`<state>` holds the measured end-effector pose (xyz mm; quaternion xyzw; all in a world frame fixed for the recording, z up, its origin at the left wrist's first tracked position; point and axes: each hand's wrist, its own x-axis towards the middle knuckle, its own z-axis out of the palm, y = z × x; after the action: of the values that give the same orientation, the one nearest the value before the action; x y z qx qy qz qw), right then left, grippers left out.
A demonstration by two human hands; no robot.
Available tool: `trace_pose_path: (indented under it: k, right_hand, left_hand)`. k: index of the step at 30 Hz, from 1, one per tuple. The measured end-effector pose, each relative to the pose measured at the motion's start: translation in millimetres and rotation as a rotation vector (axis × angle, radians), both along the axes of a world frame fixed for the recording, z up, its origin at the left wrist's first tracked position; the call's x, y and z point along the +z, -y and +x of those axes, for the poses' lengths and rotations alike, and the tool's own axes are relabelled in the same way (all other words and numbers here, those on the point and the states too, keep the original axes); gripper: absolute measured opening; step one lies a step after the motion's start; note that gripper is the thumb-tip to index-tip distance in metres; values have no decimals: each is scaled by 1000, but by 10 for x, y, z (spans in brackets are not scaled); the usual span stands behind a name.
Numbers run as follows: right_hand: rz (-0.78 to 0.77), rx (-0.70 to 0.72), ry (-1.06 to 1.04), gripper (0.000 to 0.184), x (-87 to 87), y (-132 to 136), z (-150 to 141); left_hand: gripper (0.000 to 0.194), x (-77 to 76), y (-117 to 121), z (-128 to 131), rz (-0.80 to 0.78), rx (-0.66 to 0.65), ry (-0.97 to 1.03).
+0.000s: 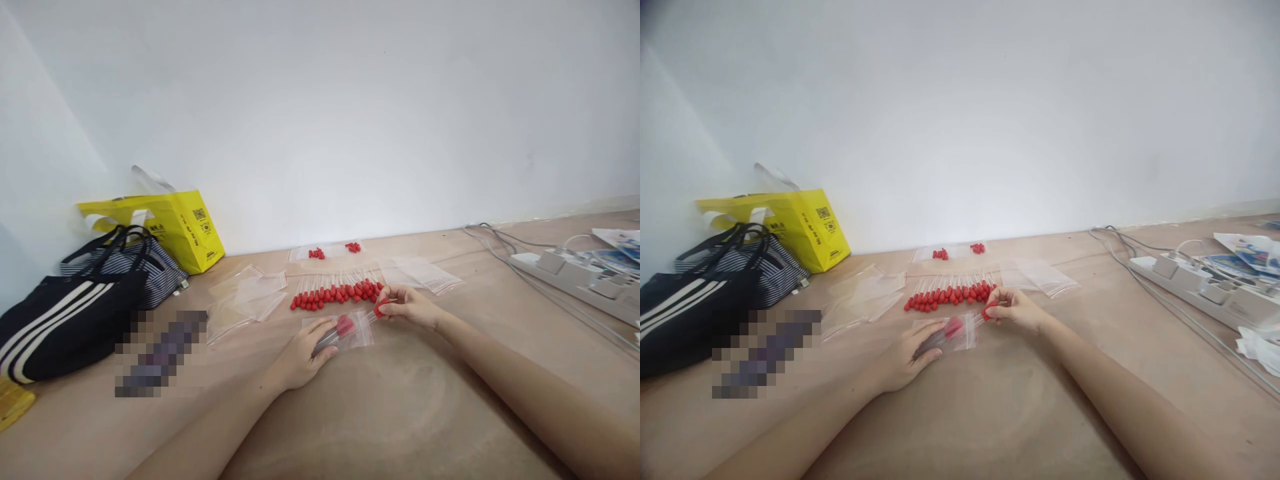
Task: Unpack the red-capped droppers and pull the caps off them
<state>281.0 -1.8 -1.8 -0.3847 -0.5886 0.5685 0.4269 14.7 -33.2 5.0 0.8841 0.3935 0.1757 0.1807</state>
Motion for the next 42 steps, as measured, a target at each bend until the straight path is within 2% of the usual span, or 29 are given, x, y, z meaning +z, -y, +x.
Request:
trace_pose_path:
  k: [3,6,9,13,15,20,25,33,35,38,39,42]
  right_hand:
    - [29,-89,-14,26,91,-59,277]
    - [124,-289,-106,27,156,-129,571]
    - [253,-487,-114,28,129,-202,698]
    - [435,-744,167,25,-59,-286,537]
    - [527,-799,375,19,-170,-319,411]
    - [676,-713,709,9,-324,-361,252]
    - [710,-577,863,16,-330,-348,245]
    - [644,-492,880,40,-264,-259,250]
    - [696,-528,854,36,-191,-183,209]
    - [763,-521,743,16,-76,-29,53]
    - [773,-463,701,10,-49,23,-21]
    - [779,-245,670,9,-29,140,-249]
  left_hand:
    - [41,0,-2,-6,0,-3,-6]
    - [41,-5,-4,-9,5,-2,-6]
    - [41,-10,-6,-13,4,-2,-16]
    - [41,-7,-12,-18,10,-5,-23]
    - [41,-3,-15,-18,6,-2,-28]
    - [41,-3,-18,-15,9,-2,-22]
    - [39,-7,-13,-16,8,-16,2]
    - [39,-6,-5,-15,9,-20,15]
    - [40,3,4,-13,5,-21,29]
    - [43,15,18,-7,-17,-16,41]
    - [44,18,22,-5,-24,-14,43]
    - [45,14,24,-3,-23,-22,49]
